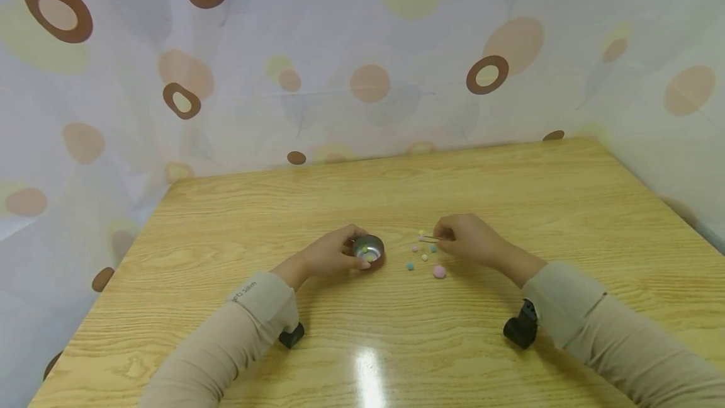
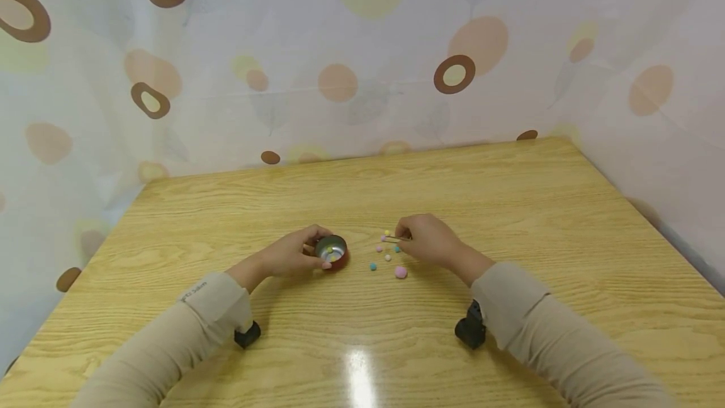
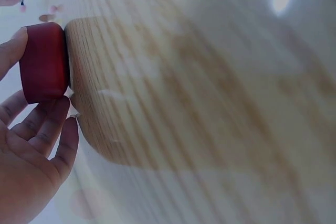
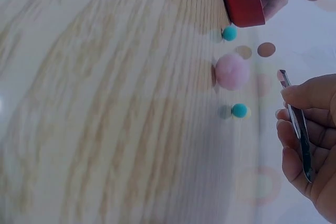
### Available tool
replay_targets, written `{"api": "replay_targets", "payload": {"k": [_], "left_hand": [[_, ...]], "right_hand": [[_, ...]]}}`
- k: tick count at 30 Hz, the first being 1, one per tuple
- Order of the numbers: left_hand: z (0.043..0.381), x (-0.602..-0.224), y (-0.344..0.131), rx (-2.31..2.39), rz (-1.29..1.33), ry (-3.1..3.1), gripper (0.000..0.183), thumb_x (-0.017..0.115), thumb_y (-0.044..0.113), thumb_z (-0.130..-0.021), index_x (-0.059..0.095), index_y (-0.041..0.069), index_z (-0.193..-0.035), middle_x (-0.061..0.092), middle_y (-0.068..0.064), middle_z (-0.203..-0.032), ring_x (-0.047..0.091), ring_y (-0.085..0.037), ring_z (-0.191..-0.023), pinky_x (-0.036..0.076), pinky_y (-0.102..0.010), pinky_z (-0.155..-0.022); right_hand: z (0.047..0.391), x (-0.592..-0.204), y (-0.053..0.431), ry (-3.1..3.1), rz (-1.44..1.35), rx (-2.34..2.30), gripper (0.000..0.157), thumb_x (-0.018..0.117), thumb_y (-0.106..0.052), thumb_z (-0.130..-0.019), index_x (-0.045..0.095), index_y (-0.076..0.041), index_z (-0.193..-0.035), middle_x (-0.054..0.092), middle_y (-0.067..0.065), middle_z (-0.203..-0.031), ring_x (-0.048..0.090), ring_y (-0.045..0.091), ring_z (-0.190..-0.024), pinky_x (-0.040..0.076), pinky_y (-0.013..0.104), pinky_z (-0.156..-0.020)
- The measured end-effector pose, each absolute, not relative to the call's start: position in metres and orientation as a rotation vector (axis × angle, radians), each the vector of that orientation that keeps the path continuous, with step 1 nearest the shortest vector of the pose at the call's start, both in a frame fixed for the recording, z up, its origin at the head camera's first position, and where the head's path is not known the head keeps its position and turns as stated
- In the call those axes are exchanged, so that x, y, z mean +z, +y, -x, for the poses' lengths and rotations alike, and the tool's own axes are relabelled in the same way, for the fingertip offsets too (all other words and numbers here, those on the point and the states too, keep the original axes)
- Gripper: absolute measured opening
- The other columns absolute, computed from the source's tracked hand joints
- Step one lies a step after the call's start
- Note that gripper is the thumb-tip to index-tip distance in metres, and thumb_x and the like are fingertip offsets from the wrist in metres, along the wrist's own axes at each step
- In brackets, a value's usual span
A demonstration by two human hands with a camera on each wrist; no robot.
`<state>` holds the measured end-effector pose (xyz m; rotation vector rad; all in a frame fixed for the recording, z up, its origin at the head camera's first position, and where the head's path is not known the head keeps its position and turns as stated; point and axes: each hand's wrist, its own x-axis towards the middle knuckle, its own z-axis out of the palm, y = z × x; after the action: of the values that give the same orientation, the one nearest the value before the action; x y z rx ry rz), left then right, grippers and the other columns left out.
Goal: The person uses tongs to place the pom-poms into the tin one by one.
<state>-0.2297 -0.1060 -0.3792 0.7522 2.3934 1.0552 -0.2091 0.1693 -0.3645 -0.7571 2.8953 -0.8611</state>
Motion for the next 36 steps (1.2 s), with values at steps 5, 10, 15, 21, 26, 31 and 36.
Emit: {"api": "replay_targets", "payload": {"k": [5, 10, 15, 21, 26, 31, 36], "left_hand": [[0.229, -0.378, -0.106, 1.052, -0.753, 2.396, 0.046, 0.064, 0.02, -0.079, 0.042, 0.009, -0.118, 0.048, -0.004, -0.109, 0.047, -0.02, -0.103, 0.041, -0.028, -0.084], [0.23, -0.38, -0.106, 1.062, -0.775, 2.4, 0.046, 0.064, 0.02, -0.079, 0.042, 0.008, -0.118, 0.049, -0.004, -0.109, 0.047, -0.019, -0.103, 0.041, -0.027, -0.085], [0.231, -0.382, -0.107, 1.067, -0.78, 2.397, 0.047, 0.064, 0.02, -0.079, 0.042, 0.007, -0.118, 0.048, -0.004, -0.109, 0.047, -0.019, -0.103, 0.041, -0.027, -0.085], [0.23, -0.381, -0.107, 1.058, -0.776, 2.395, 0.047, 0.064, 0.021, -0.078, 0.042, 0.008, -0.118, 0.048, -0.004, -0.109, 0.047, -0.02, -0.103, 0.041, -0.027, -0.085], [0.23, -0.381, -0.107, 1.049, -0.772, 2.396, 0.047, 0.064, 0.022, -0.079, 0.042, 0.008, -0.118, 0.048, -0.005, -0.11, 0.046, -0.021, -0.104, 0.041, -0.028, -0.085], [0.23, -0.381, -0.107, 1.07, -0.778, 2.374, 0.048, 0.063, 0.02, -0.079, 0.041, 0.007, -0.119, 0.047, -0.007, -0.113, 0.045, -0.024, -0.106, 0.04, -0.033, -0.087], [0.229, -0.381, -0.107, 1.066, -0.786, 2.39, 0.045, 0.063, 0.019, -0.079, 0.043, 0.01, -0.118, 0.048, -0.003, -0.113, 0.046, -0.02, -0.105, 0.04, -0.029, -0.086]], "right_hand": [[0.208, -0.362, 0.162, 2.886, 0.781, -0.867, 0.006, 0.061, -0.003, -0.076, 0.061, -0.003, -0.082, 0.061, 0.003, -0.077, 0.056, 0.014, -0.07, 0.048, 0.03, -0.062], [0.207, -0.359, 0.155, 2.876, 0.81, -0.884, 0.005, 0.062, -0.003, -0.076, 0.061, -0.004, -0.082, 0.058, 0.0, -0.074, 0.051, 0.012, -0.065, 0.045, 0.028, -0.059], [0.208, -0.357, 0.146, 2.876, 0.822, -0.897, 0.004, 0.062, -0.005, -0.076, 0.061, -0.005, -0.08, 0.058, -0.001, -0.072, 0.051, 0.01, -0.065, 0.044, 0.027, -0.059], [0.207, -0.356, 0.135, 2.859, 0.843, -0.929, 0.005, 0.063, -0.005, -0.075, 0.061, -0.004, -0.08, 0.058, -0.001, -0.071, 0.049, 0.01, -0.063, 0.043, 0.025, -0.057], [0.207, -0.357, 0.127, 2.827, 0.883, -0.968, 0.004, 0.062, -0.004, -0.076, 0.061, -0.004, -0.08, 0.058, -0.001, -0.071, 0.05, 0.009, -0.061, 0.044, 0.023, -0.056], [0.209, -0.36, 0.121, 2.819, 0.928, -0.974, 0.004, 0.062, -0.004, -0.076, 0.062, -0.004, -0.08, 0.059, -0.001, -0.073, 0.053, 0.01, -0.065, 0.046, 0.024, -0.059], [0.207, -0.359, 0.115, 2.791, 0.927, -0.984, 0.005, 0.062, -0.005, -0.077, 0.061, -0.003, -0.081, 0.059, -0.001, -0.073, 0.052, 0.01, -0.065, 0.046, 0.024, -0.06]]}}
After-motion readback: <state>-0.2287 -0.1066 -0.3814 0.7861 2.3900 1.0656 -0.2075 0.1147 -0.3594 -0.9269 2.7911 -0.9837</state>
